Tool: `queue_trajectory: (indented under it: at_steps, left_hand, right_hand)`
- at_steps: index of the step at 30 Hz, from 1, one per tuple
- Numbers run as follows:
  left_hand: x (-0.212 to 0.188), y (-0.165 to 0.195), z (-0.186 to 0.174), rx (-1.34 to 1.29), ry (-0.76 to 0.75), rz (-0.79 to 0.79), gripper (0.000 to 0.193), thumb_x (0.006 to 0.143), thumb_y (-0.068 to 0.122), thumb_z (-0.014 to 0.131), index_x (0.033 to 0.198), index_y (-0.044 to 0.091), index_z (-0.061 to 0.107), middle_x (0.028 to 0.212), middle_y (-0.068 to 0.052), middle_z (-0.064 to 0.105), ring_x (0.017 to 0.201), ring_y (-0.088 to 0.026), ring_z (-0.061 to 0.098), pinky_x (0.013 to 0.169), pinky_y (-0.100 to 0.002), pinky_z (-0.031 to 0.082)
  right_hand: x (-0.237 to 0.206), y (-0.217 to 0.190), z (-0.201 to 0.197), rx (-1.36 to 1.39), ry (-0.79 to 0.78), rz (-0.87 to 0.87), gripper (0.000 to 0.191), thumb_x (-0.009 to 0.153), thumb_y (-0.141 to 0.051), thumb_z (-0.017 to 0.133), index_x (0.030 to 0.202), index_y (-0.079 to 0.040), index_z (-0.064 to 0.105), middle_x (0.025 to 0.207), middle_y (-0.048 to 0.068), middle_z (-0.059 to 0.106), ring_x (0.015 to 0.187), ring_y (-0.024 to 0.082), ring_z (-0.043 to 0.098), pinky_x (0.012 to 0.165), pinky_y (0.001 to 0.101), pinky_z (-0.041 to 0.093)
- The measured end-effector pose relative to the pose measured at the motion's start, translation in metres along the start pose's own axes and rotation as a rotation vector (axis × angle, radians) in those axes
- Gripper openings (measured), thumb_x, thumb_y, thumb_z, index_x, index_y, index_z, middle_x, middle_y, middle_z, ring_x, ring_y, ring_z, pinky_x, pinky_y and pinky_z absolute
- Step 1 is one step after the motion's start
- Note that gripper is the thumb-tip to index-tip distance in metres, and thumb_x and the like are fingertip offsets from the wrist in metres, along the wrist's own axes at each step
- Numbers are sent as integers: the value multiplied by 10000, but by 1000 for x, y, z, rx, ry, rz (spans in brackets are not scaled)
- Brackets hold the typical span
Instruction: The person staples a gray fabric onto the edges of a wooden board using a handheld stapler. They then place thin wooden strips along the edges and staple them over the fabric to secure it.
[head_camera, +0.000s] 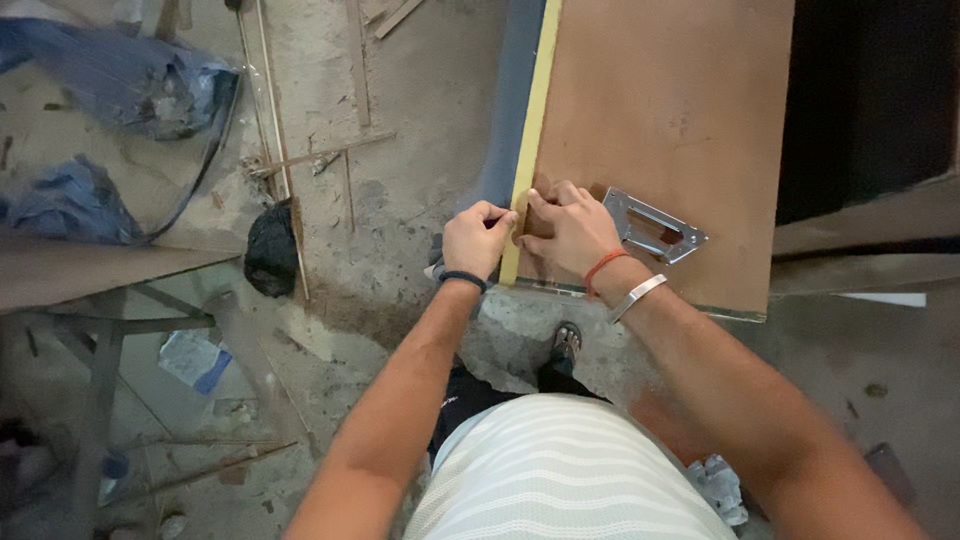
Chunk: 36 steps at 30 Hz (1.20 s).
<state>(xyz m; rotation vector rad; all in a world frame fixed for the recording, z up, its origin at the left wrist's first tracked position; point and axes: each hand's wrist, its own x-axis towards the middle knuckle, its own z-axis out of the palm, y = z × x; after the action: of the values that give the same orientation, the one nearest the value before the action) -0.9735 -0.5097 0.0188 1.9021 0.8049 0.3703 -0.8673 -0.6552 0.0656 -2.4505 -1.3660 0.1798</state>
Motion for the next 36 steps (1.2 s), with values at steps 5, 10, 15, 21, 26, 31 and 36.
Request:
queue_trajectory:
  at_steps: [5, 10, 15, 21, 26, 31, 36]
  left_hand:
    - [7, -3, 0, 29, 11, 36, 239, 831, 289, 801, 889, 57, 791, 836, -106, 783, 765, -230, 758, 703, -350, 579]
    - [15, -6, 0, -88, -88, -133, 228, 791, 258, 832, 847, 41, 791, 746, -66, 775, 666, -138, 707, 631, -303, 549]
    - [18, -6, 0, -86, -104, -138, 230, 795, 257, 824, 844, 35, 786, 724, -59, 758, 639, -106, 679, 612, -293, 536]
    - [18, -3, 2, -76, -118, -118, 221, 795, 251, 816, 837, 38, 781, 720, -49, 752, 650, -107, 685, 619, -292, 534]
    - [12, 0, -2, -185, -103, -76, 220, 792, 245, 807, 838, 32, 775, 731, -62, 763, 669, -132, 688, 652, -300, 541]
    - [13, 0, -3, -83, -104, -115, 216, 783, 283, 809, 862, 83, 788, 764, -65, 767, 682, -144, 708, 651, -308, 538]
    - [15, -10, -1, -130, -69, -48, 219, 803, 273, 802, 874, 68, 772, 780, -86, 771, 692, -170, 732, 665, -318, 554]
  right_hand:
    - [1, -1, -2, 52, 0, -22, 707, 748, -440, 813, 1340, -84, 662, 1242, 169, 628, 1144, 356, 603, 951, 439, 508]
    - [-35, 12, -29, 117, 91, -40, 646, 835, -425, 819, 1373, -111, 643, 1335, 172, 621, 1265, 361, 576, 1076, 447, 474]
    - [-76, 34, -57, -91, -172, 481, 876, 572, -490, 938, 1255, -53, 607, 1287, 179, 584, 1288, 357, 516, 1051, 462, 437]
    - [-46, 45, -66, -202, -460, 502, 670, 779, -469, 780, 1286, -64, 614, 1296, 199, 605, 1205, 348, 610, 1035, 429, 510]
    - [7, 31, -85, 74, -680, 460, 363, 796, -294, 629, 994, 7, 672, 866, 199, 690, 824, 351, 679, 719, 481, 514]
    - [49, -10, -87, 37, -789, 466, 250, 730, -238, 667, 725, 6, 721, 686, 163, 690, 652, 321, 696, 582, 461, 533]
    - [71, -31, -88, -75, -830, 450, 303, 718, -279, 728, 760, 16, 783, 756, 167, 753, 656, 284, 713, 594, 432, 541]
